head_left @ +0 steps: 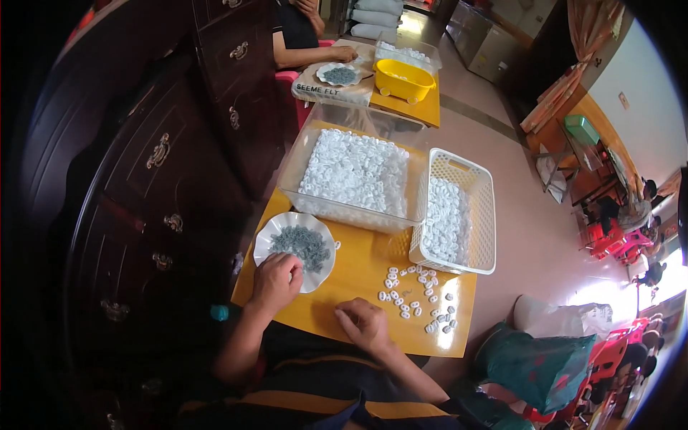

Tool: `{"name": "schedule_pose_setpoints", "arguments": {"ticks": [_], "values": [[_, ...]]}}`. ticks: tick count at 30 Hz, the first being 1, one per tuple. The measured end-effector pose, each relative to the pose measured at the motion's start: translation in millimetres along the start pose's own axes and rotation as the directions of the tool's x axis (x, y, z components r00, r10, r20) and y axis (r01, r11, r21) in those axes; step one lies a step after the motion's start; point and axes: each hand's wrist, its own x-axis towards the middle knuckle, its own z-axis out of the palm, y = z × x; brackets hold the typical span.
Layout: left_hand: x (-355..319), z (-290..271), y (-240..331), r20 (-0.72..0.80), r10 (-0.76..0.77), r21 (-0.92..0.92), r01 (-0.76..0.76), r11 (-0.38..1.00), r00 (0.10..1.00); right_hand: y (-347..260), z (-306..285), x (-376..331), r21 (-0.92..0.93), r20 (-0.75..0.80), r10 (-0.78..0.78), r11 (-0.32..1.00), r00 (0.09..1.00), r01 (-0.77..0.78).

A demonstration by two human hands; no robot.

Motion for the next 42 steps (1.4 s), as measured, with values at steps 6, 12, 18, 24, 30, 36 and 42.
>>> {"name": "schedule_pose_setpoints", "arguments": {"ticks": [6,12,18,24,30,36,42], "values": [[3,-6,46,0.057,-0.02,-0.369,0.039,0.928,0.998,5,7,9,0.636,0.264,0.374,0.625,0.889,-0.452],[-3,0,66,0.056,0.051,-0.419,-0.023,0.908,0.997,13,9,15,0.784,0.476,0.363,0.237,0.801,-0.574],[1,4,71,0.101,0.091,-0.429,-0.039,0.902,0.991,23,8,10,0.82,0.47,0.348,0.169,0.811,-0.547],[11,4,71,0.058,0.142,-0.427,-0.104,0.898,0.988,22,2,18,0.832,0.412,0.415,0.191,0.811,-0.52],[-3,9,56,0.108,0.047,-0.445,0.006,0.895,0.993,22,14,21,0.817,0.259,0.412,0.39,0.874,-0.426],[-16,4,41,0.157,-0.037,-0.533,0.116,0.838,0.987,20,24,23,0.75,0.243,0.312,0.54,0.918,-0.382],[-17,0,36,0.094,0.046,-0.485,0.006,0.874,0.995,30,27,22,0.698,0.286,0.228,0.616,0.931,-0.365]]}}
